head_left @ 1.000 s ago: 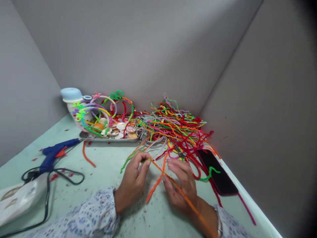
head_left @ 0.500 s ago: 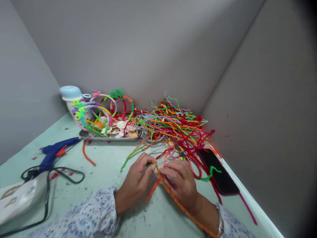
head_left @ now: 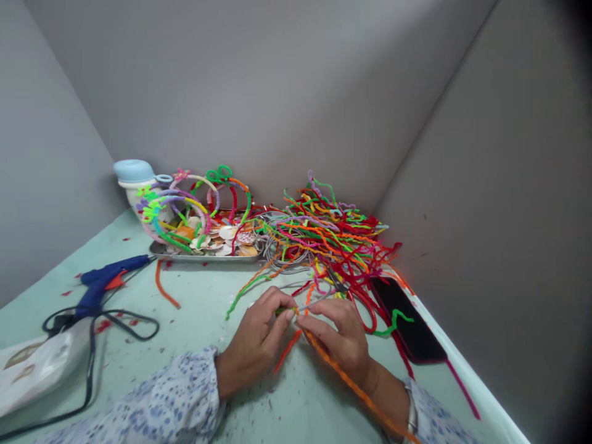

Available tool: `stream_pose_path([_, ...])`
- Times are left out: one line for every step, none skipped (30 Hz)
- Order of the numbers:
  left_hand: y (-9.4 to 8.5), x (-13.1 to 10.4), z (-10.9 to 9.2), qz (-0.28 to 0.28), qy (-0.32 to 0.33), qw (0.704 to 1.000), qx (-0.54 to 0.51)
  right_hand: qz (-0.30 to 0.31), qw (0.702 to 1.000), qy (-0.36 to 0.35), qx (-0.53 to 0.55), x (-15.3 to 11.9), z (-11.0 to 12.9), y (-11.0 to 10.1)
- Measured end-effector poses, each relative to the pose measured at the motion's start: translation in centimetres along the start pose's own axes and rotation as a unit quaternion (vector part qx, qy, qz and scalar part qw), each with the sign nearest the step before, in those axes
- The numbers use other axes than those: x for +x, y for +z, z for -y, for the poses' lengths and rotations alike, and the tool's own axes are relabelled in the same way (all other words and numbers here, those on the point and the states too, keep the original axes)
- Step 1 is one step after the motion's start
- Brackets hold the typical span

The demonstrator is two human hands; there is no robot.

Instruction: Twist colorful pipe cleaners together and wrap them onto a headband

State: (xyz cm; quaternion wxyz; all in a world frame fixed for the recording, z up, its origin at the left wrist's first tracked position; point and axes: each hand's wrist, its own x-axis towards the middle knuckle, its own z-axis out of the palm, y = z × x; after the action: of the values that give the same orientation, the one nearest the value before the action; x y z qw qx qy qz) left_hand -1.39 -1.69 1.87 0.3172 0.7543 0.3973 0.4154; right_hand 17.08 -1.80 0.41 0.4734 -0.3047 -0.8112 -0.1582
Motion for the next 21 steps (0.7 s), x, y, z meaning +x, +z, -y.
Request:
stream_pose_path([-0.02, -0.01, 0.01, 0.0, 0.003, 1.0, 0.003, 0.0, 1.0, 0.001, 0.001, -0.03, -0.06, 0.01])
stream_pose_path([-0.04, -0.01, 0.02, 0.001, 0.005, 1.0, 0.006, 0.002, 1.0, 0.002, 0.004, -0.08, -0.12, 0.04])
stream_pose_path([-0.06, -0.01, 0.01, 0.001, 0.006, 1.0, 0.009, 0.006, 1.0, 0.004, 0.008, -0.17, -0.19, 0.09])
stream_pose_path([-0.06, 0.01, 0.0, 0.001, 0.008, 1.0, 0.011, 0.009, 1.0, 0.003, 0.011, -0.26, -0.26, 0.16])
stream_pose_path([-0.06, 0.03, -0.01, 0.002, 0.008, 1.0, 0.013, 0.013, 1.0, 0.002, 0.013, -0.34, -0.32, 0.23])
stream_pose_path([-0.06, 0.06, -0.02, 0.003, 0.01, 1.0, 0.015, 0.019, 1.0, 0.002, 0.015, -0.4, -0.36, 0.3])
stream_pose_path([-0.05, 0.08, -0.02, 0.003, 0.01, 1.0, 0.017, 0.023, 1.0, 0.004, 0.017, -0.43, -0.38, 0.35])
stream_pose_path([-0.04, 0.11, -0.02, 0.004, 0.011, 1.0, 0.019, 0.026, 0.999, 0.007, 0.019, -0.44, -0.36, 0.38])
stream_pose_path([-0.04, 0.12, -0.01, 0.004, 0.011, 1.0, 0.02, 0.028, 0.999, 0.011, 0.023, -0.41, -0.32, 0.39])
stream_pose_path([-0.03, 0.13, 0.0, 0.006, 0.011, 1.0, 0.022, 0.028, 0.999, 0.016, 0.026, -0.37, -0.26, 0.37])
stream_pose_path([-0.03, 0.13, 0.01, 0.007, 0.01, 1.0, 0.024, 0.028, 0.999, 0.021, 0.031, -0.32, -0.18, 0.34])
stream_pose_path([-0.02, 0.12, 0.02, 0.009, 0.01, 1.0, 0.026, 0.027, 0.999, 0.025, 0.037, -0.28, -0.09, 0.3])
stream_pose_path([-0.01, 0.11, 0.02, 0.011, 0.009, 1.0, 0.028, 0.028, 0.998, 0.032, 0.044, -0.26, 0.0, 0.26])
stream_pose_path([0.0, 0.11, 0.02, 0.013, 0.009, 0.999, 0.029, 0.031, 0.997, 0.042, 0.049, -0.25, 0.09, 0.23])
stream_pose_path([0.02, 0.11, 0.0, 0.015, 0.009, 0.999, 0.03, 0.033, 0.997, 0.051, 0.055, -0.27, 0.17, 0.2])
stream_pose_path([0.04, 0.12, -0.02, 0.017, 0.01, 0.999, 0.031, 0.037, 0.996, 0.059, 0.06, -0.31, 0.22, 0.19])
stream_pose_path([0.06, 0.13, -0.05, 0.017, 0.011, 0.999, 0.031, 0.042, 0.995, 0.067, 0.063, -0.37, 0.26, 0.2])
stream_pose_path([0.08, 0.15, -0.08, 0.018, 0.013, 0.999, 0.031, 0.048, 0.994, 0.075, 0.065, -0.45, 0.29, 0.22])
stream_pose_path([0.08, 0.18, -0.11, 0.019, 0.015, 0.999, 0.031, 0.051, 0.993, 0.082, 0.066, -0.54, 0.3, 0.26])
stream_pose_path([0.09, 0.2, -0.14, 0.021, 0.017, 0.999, 0.031, 0.054, 0.992, 0.088, 0.068, -0.63, 0.31, 0.3])
stream_pose_path([0.08, 0.22, -0.15, 0.023, 0.018, 0.999, 0.032, 0.054, 0.992, 0.093, 0.069, -0.7, 0.31, 0.35])
